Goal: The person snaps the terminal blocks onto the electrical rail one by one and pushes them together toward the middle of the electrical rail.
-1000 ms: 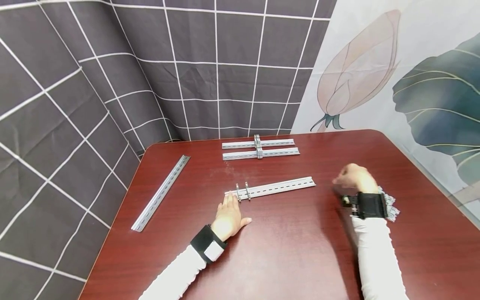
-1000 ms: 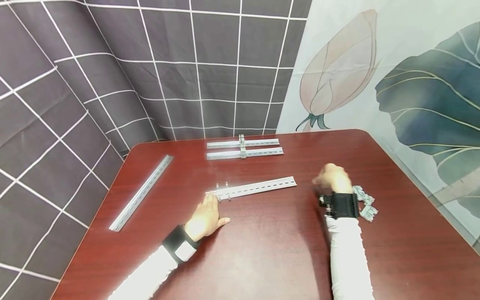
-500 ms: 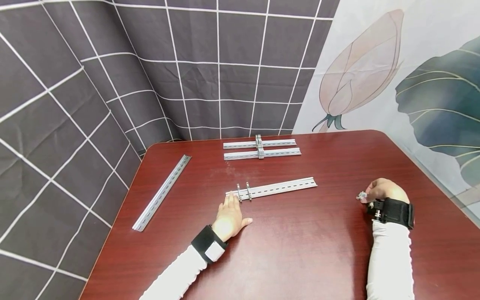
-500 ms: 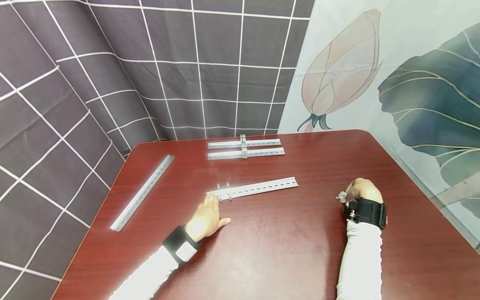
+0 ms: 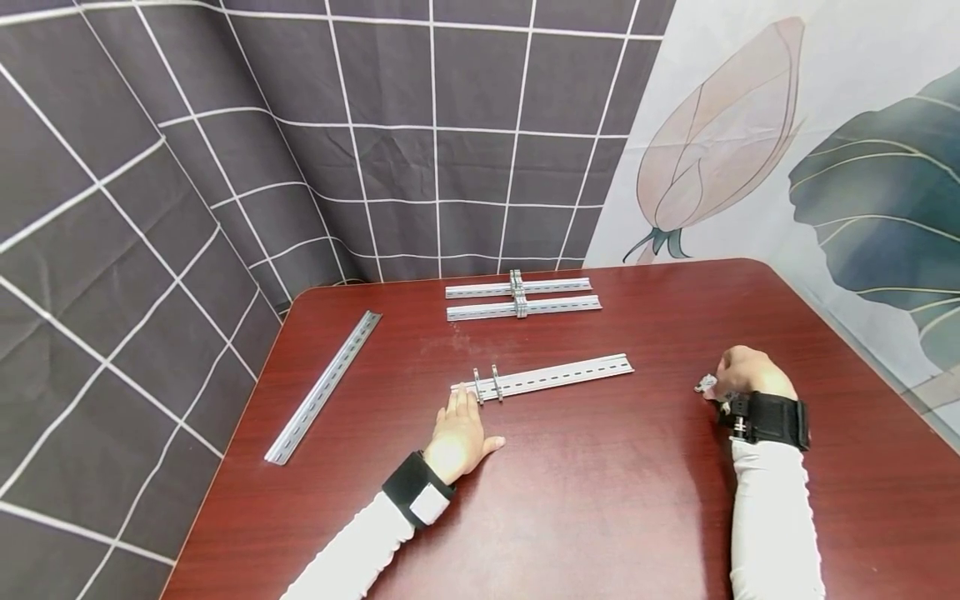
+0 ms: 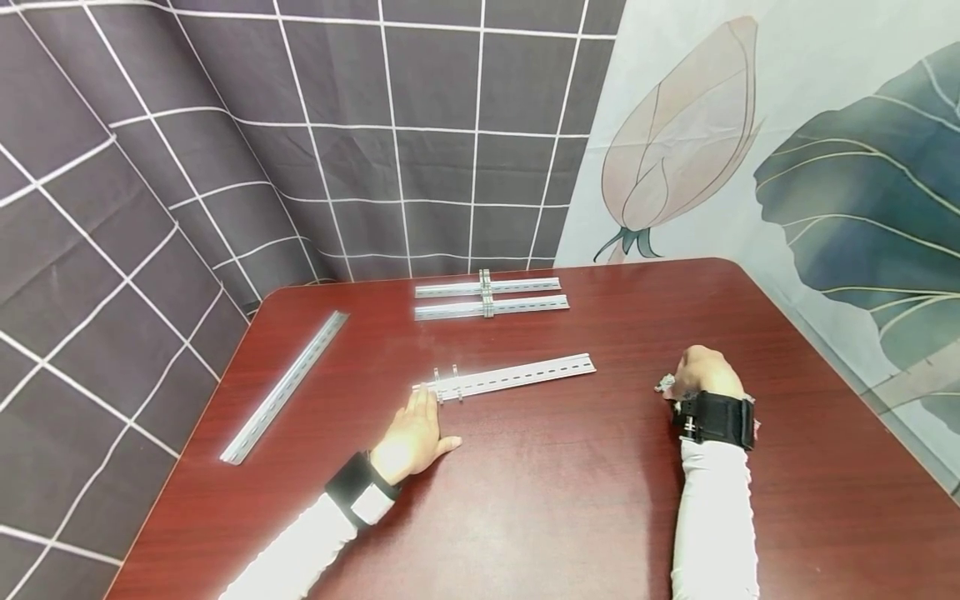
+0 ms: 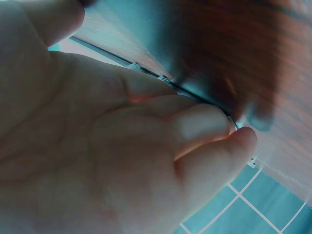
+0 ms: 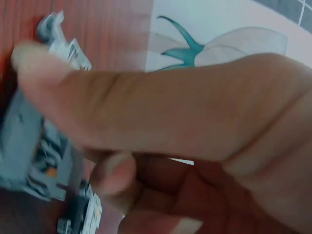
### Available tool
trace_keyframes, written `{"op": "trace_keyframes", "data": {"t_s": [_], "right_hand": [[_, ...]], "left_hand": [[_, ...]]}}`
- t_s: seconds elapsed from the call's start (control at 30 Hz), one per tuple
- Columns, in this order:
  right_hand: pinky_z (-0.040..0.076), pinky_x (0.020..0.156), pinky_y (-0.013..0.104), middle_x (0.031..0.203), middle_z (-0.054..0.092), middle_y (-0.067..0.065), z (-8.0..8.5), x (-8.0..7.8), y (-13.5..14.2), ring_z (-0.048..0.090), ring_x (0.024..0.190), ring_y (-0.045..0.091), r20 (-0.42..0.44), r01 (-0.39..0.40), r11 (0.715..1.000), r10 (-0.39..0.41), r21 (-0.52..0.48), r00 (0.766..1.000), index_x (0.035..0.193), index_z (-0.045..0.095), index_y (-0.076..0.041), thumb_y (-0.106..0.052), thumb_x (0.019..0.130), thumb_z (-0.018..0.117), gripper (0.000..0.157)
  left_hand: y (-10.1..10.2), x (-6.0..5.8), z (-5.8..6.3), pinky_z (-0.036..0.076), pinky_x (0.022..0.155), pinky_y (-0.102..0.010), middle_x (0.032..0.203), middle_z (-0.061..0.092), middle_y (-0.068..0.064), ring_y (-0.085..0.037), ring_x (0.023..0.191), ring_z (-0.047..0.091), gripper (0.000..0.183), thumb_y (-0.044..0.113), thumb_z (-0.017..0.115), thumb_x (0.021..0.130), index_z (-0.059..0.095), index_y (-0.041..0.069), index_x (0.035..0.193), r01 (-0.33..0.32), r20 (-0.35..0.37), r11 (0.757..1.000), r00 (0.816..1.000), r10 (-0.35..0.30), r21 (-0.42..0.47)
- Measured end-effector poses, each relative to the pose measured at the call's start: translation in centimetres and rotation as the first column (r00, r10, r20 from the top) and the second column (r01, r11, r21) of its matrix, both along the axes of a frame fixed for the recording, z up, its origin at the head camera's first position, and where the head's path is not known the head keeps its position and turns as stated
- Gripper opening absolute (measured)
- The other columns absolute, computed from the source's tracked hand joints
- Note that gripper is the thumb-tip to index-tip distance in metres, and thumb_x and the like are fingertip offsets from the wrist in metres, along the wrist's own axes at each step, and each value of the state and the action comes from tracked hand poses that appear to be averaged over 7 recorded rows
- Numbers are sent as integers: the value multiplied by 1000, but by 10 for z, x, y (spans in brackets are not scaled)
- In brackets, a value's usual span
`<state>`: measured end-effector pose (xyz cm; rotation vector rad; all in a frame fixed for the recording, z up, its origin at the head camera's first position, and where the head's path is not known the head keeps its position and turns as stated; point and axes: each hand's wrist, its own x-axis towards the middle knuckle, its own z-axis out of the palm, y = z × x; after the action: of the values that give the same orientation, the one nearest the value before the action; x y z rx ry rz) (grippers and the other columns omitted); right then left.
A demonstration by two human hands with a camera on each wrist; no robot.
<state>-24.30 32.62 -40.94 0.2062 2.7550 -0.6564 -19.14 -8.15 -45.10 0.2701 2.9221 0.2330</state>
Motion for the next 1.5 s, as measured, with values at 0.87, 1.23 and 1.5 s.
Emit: {"op": "trace_keyframes", "data": {"t_s": [0.87,1.23,1.5], "right_hand": [[36,55,26,65,60,1,0,-42,-116,49,62,15,-329,-275,961,262,6,907,72,65,-6,-14,81,61,13],[38,55,30,68,55,6,-12,-44,-129,52,64,22,-331,-195,977,212,83,920,70,53,-9,-19,84,54,17],[37,52,31,64,54,5,-23,-45,-138,53,62,23,-343,-170,980,194,99,919,68,52,-10,-17,82,50,16]], "left_hand": [[-1,2,1,33,105,-42,146,30,-22,-31,136,30,83,50,58,82,32,-7,137,7,-41,1000,999,-8,-6],[0,-1,2,33,105,-42,145,31,-21,-30,136,30,83,51,58,82,33,-6,137,12,-51,1000,999,-13,-21],[1,0,-1,33,105,-42,146,30,-21,-30,136,30,84,52,58,81,33,-6,137,8,-40,1000,999,-9,-29]]}}
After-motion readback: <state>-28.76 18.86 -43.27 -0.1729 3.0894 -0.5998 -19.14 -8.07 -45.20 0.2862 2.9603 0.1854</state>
